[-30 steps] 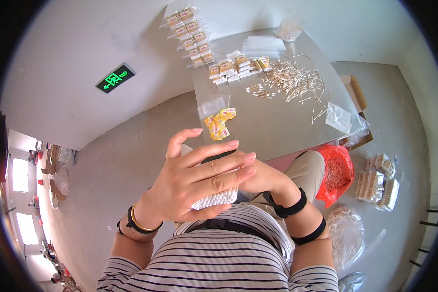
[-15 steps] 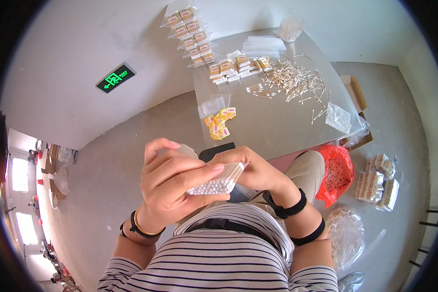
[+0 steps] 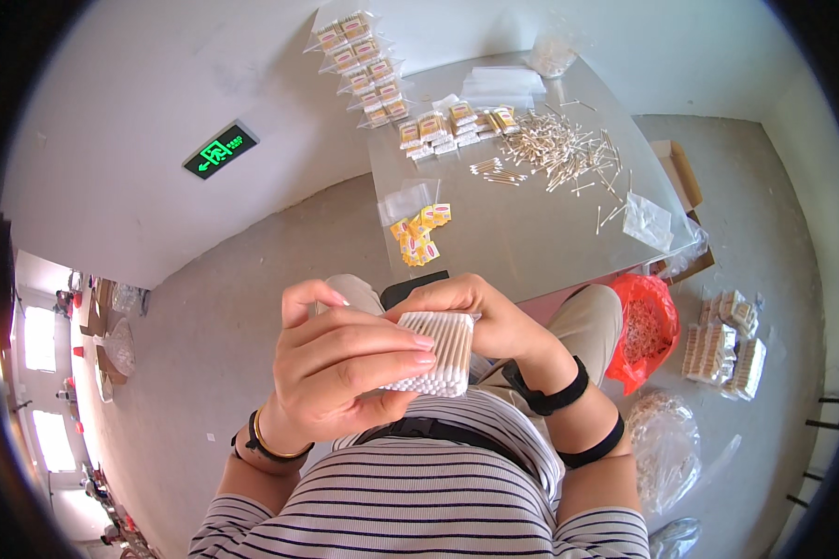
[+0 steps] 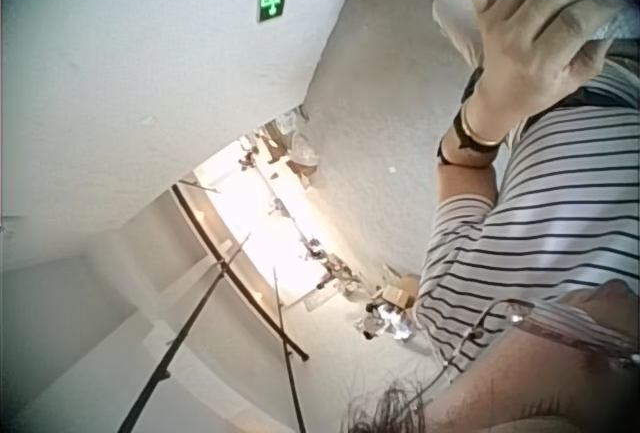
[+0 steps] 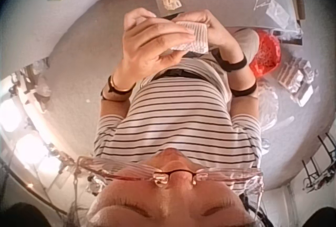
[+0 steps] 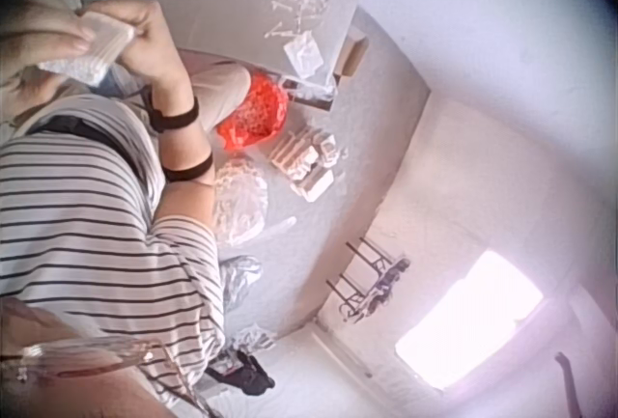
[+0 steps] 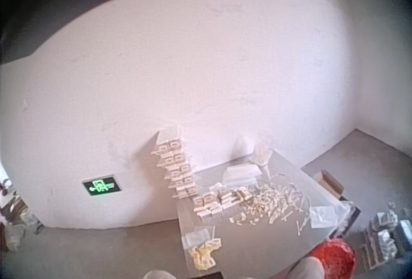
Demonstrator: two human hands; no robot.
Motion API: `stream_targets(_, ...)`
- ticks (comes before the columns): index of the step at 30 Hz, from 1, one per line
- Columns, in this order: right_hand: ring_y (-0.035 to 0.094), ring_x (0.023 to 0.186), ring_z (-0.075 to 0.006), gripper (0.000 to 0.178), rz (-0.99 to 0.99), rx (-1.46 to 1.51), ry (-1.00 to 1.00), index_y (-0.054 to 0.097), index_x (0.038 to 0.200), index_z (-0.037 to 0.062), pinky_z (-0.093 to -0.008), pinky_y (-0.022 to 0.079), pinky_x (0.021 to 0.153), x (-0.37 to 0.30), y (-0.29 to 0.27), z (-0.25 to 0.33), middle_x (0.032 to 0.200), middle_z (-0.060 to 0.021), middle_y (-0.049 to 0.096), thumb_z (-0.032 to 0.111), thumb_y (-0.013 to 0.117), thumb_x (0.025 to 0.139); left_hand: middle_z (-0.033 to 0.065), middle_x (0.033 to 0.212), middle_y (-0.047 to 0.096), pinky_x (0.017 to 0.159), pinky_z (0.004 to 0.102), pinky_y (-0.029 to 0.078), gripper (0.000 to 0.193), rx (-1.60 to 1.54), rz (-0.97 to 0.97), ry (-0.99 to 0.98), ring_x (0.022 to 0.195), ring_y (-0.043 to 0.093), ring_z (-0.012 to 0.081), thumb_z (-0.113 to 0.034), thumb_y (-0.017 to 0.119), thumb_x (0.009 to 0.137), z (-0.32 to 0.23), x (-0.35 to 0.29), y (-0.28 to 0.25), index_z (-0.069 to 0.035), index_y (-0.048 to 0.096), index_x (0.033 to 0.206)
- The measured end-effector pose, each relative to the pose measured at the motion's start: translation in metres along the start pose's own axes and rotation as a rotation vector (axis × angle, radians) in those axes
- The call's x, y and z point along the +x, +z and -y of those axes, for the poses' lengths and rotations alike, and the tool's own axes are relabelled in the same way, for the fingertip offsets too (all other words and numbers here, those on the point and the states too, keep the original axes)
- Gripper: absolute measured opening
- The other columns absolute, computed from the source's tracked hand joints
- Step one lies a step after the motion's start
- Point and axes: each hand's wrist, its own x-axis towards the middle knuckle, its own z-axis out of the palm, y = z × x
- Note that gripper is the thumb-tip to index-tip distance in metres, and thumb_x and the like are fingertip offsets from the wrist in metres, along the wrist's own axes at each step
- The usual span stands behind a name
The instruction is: Manually placing small bundles of cotton swabs into individual plastic bags.
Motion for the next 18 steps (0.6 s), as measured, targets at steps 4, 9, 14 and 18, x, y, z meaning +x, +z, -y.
stream_targets(4, 0.068, 0.098, -0.0159, 0.034, 0.022, -0.003, -0.007, 0.071, 0.115, -0.0032, -0.0307, 0.053, 0.087, 0.0012, 0.0010, -0.0008, 0.105, -0.0114, 0.074, 0.013, 0.072, 0.086, -0.0066, 0.094, 0.073, 0.083, 0.0323, 0.035, 0.024, 0.039, -0.025, 0.010, 0.081, 0.068, 0.0058, -0.019, 0.082, 0.076, -0.0005, -0.0023, -0.0015, -0.021, 0.076, 0.100)
stream_targets(9, 0.068, 0.098, -0.0148, 0.033, 0.020, 0.009, -0.005, 0.071, 0.116, -0.0033, -0.0306, 0.052, 0.087, -0.0005, 0.0018, -0.0012, 0.105, -0.0108, 0.074, 0.013, 0.072, 0.087, -0.0063, 0.093, 0.072, 0.082, 0.0327, 0.035, 0.024, 0.053, -0.030, 0.018, 0.079, 0.067, 0.0052, -0.020, 0.082, 0.076, 0.0012, -0.0030, -0.0014, -0.020, 0.076, 0.100)
stream_targets(14, 0.068, 0.098, -0.0145, 0.032, 0.030, 0.034, 0.035, 0.071, 0.116, -0.0032, -0.0306, 0.052, 0.087, -0.0013, 0.0023, -0.0042, 0.106, -0.0105, 0.074, 0.012, 0.072, 0.088, -0.0057, 0.091, 0.074, 0.083, 0.0332, 0.036, 0.028, 0.043, -0.018, 0.001, 0.078, 0.068, 0.0063, -0.022, 0.085, 0.074, 0.0047, -0.0034, -0.0031, -0.017, 0.075, 0.099)
stream_targets(18, 0.068, 0.098, -0.0157, 0.031, 0.044, 0.001, 0.037, 0.071, 0.115, -0.0027, -0.0309, 0.053, 0.087, -0.0012, 0.0026, -0.0066, 0.106, -0.0114, 0.074, 0.013, 0.072, 0.088, -0.0040, 0.091, 0.076, 0.084, 0.0337, 0.038, 0.045, -0.073, -0.066, -0.018, 0.079, 0.070, 0.0082, -0.023, 0.092, 0.068, 0.0058, -0.0040, -0.0013, -0.014, 0.066, 0.104)
